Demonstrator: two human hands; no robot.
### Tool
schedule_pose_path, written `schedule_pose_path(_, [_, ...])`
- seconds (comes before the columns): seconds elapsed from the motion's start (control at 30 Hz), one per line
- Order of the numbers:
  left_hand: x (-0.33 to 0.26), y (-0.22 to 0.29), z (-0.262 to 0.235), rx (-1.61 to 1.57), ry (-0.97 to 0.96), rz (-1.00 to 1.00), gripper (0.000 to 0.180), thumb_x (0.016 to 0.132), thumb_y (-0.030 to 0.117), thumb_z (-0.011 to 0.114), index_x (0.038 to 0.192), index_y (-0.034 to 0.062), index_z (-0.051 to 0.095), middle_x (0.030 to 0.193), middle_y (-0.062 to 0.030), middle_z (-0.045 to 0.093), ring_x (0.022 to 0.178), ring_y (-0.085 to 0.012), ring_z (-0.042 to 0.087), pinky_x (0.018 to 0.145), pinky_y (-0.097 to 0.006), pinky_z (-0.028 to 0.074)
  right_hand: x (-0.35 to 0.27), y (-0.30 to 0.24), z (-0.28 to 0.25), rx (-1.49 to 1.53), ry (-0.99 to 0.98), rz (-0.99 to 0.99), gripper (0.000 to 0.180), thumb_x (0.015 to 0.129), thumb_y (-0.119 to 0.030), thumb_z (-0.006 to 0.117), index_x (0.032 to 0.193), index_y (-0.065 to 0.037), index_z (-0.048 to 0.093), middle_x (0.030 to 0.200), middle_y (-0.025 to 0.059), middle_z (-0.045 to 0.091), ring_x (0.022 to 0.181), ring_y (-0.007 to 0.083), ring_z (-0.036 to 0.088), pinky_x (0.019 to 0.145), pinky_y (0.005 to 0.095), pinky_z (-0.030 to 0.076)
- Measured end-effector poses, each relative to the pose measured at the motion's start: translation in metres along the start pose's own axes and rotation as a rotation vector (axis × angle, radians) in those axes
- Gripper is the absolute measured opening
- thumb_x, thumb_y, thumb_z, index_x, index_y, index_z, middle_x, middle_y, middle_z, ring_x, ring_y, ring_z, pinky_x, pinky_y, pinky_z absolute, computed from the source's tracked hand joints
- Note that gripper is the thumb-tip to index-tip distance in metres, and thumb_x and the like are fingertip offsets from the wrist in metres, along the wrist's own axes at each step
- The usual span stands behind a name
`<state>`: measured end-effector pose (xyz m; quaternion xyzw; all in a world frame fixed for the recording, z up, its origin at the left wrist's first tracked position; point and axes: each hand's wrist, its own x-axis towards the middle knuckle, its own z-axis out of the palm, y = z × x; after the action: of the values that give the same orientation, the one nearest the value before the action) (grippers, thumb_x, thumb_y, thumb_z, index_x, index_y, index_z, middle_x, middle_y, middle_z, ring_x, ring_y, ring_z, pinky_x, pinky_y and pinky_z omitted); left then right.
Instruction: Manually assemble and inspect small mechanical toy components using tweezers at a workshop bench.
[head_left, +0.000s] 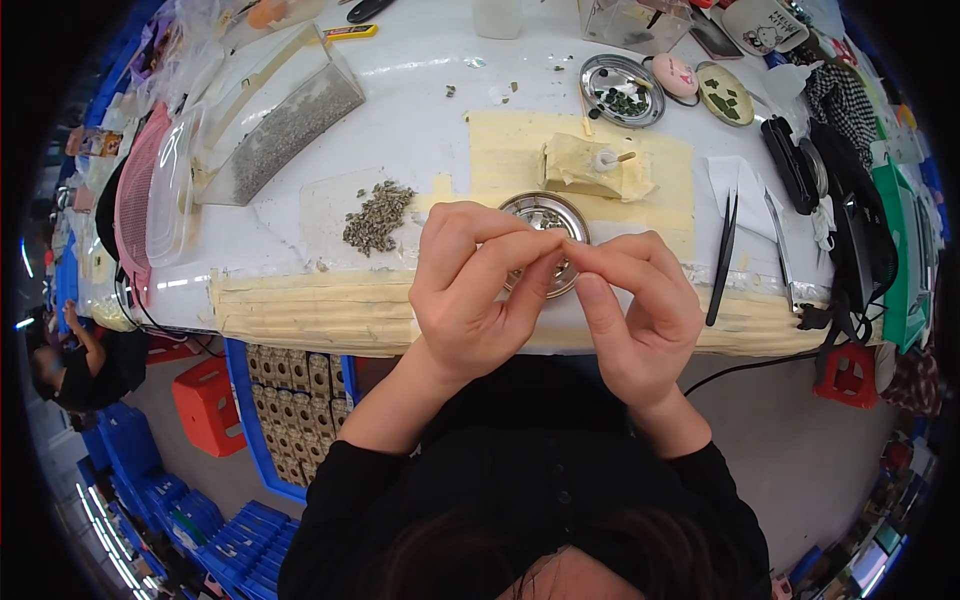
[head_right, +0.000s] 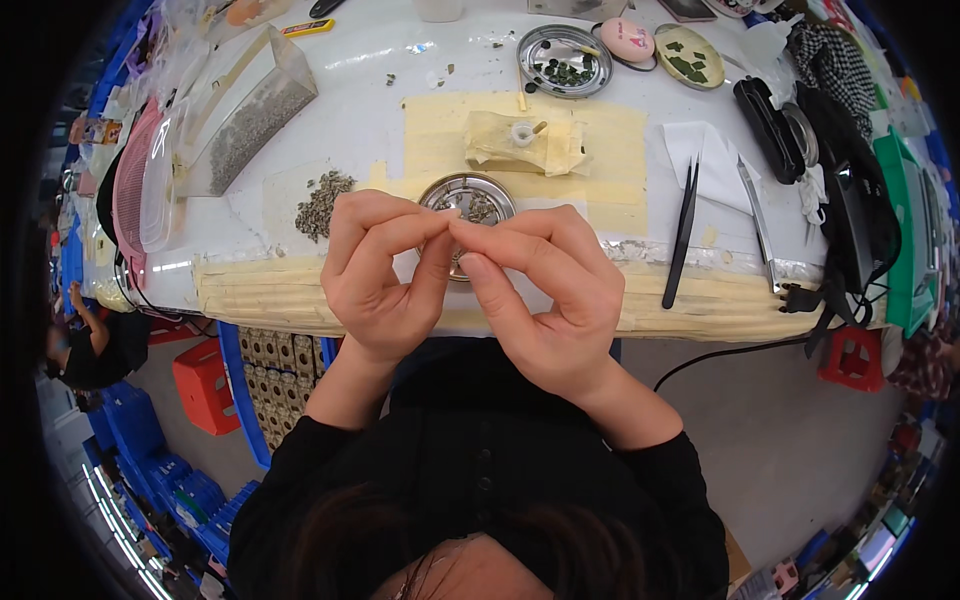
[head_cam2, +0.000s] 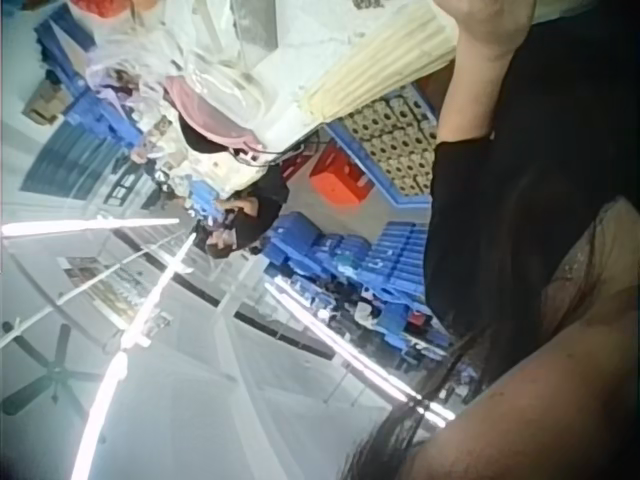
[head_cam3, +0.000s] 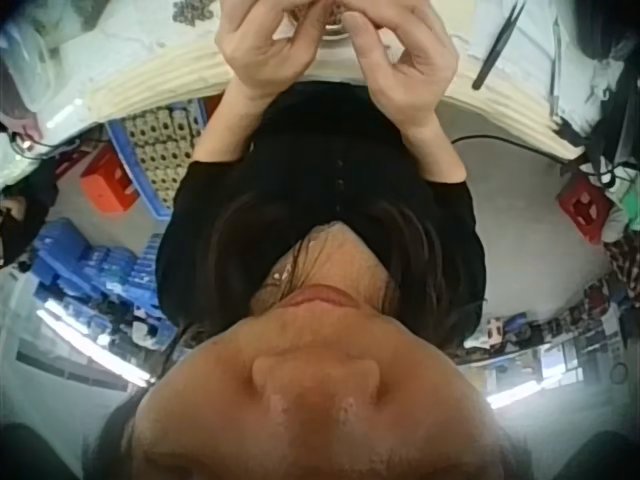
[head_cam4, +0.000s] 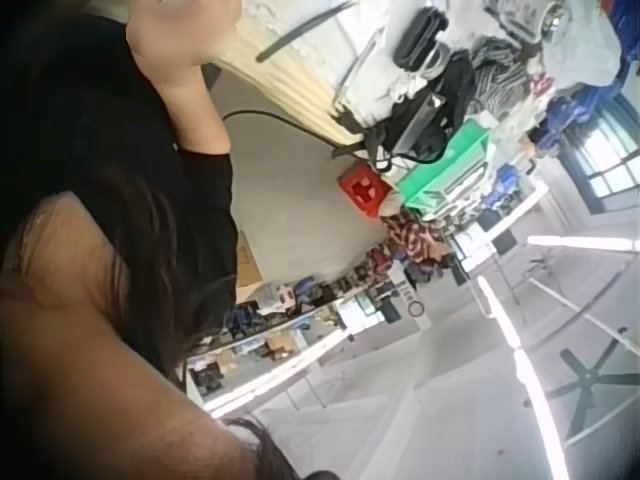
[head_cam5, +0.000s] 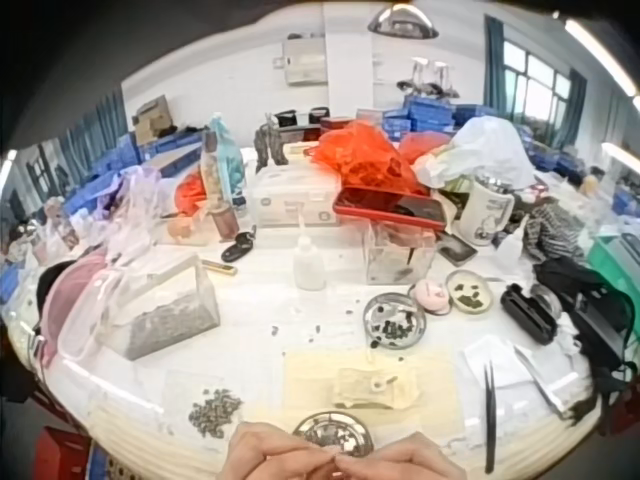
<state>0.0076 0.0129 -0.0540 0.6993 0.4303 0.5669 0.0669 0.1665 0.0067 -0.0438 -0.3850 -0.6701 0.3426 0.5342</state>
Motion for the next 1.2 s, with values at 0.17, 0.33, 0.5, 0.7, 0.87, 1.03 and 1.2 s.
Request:
schedule_pose_path(0.17, [-0.0002, -0.0011, -0.0018, -0.039, 0.012, 0.008, 0.025, 0.068, -0.004, 0.078, 0.091, 0.0052, 0.072, 0.083, -0.0036, 0.062, 0.073, -0.0203, 0.056, 0.064, -0.031, 0.043, -0.0034, 0.0039, 0.0047, 0.188, 0.017, 0.175, 0.022, 0.086, 0.002, 0.068, 0.107, 0.001, 0.071, 0.088, 0.0067, 0.064, 0.08, 0.0111, 0.058, 0.072, 0.0236, 0.046])
schedule_pose_path(0.33, [0.0011, -0.0022, -0.0018, -0.029, -0.002, 0.076, 0.026, 0.068, -0.004, 0.078, 0.091, 0.0049, 0.072, 0.083, -0.0039, 0.062, 0.073, -0.0202, 0.056, 0.064, -0.031, 0.043, -0.0021, 0.0022, 0.0046, 0.532, 0.006, 0.396, 0.019, 0.089, 0.0, 0.066, 0.107, 0.002, 0.07, 0.089, 0.0055, 0.063, 0.081, 0.0102, 0.057, 0.074, 0.0232, 0.046])
schedule_pose_path(0.5, [0.0008, -0.0002, -0.0024, -0.011, -0.006, 0.029, 0.024, 0.069, -0.004, 0.078, 0.091, 0.0036, 0.071, 0.084, -0.0049, 0.062, 0.074, -0.02, 0.056, 0.065, -0.03, 0.042, -0.0017, -0.0009, 0.0003, 0.256, 0.041, 0.165, 0.021, 0.087, 0.002, 0.067, 0.108, 0.002, 0.07, 0.086, 0.0058, 0.062, 0.079, 0.0112, 0.056, 0.072, 0.0236, 0.045])
schedule_pose_path(0.7, [-0.0002, -0.001, -0.0016, -0.022, 0.008, 0.018, 0.025, 0.068, -0.004, 0.078, 0.09, 0.0042, 0.071, 0.083, -0.0046, 0.063, 0.073, -0.0208, 0.056, 0.064, -0.031, 0.042, -0.0043, 0.0057, 0.003, 0.177, 0.039, 0.115, 0.026, 0.084, 0.002, 0.069, 0.11, 0.0, 0.071, 0.085, 0.0061, 0.062, 0.076, 0.0126, 0.056, 0.069, 0.0237, 0.045])
schedule_pose_path(0.87, [-0.0002, -0.001, -0.0016, -0.016, 0.01, 0.006, 0.025, 0.068, -0.004, 0.078, 0.09, 0.0041, 0.071, 0.084, -0.0046, 0.063, 0.073, -0.0206, 0.055, 0.064, -0.03, 0.042, -0.0032, 0.0041, 0.0047, 0.038, 0.071, -0.011, 0.027, 0.082, 0.003, 0.07, 0.109, -0.002, 0.072, 0.085, 0.0059, 0.062, 0.075, 0.0124, 0.057, 0.066, 0.0233, 0.046])
schedule_pose_path(1.03, [-0.0004, -0.001, -0.0021, -0.026, 0.008, 0.007, 0.024, 0.068, -0.004, 0.079, 0.09, 0.0043, 0.072, 0.084, -0.0044, 0.063, 0.074, -0.0201, 0.055, 0.064, -0.03, 0.042, -0.0022, 0.0068, 0.0039, -0.037, 0.058, -0.043, 0.028, 0.082, 0.004, 0.07, 0.11, -0.003, 0.073, 0.085, 0.0058, 0.063, 0.074, 0.0118, 0.058, 0.065, 0.0228, 0.047])
schedule_pose_path(1.2, [-0.0012, -0.0004, -0.0024, -0.049, 0.015, -0.007, 0.023, 0.069, -0.003, 0.079, 0.09, 0.0044, 0.072, 0.084, -0.004, 0.063, 0.074, -0.0193, 0.055, 0.065, -0.03, 0.043, -0.0037, 0.0066, 0.0049, 0.209, 0.027, 0.124, 0.026, 0.085, 0.003, 0.068, 0.11, -0.001, 0.072, 0.086, 0.0058, 0.063, 0.076, 0.0108, 0.057, 0.069, 0.023, 0.046])
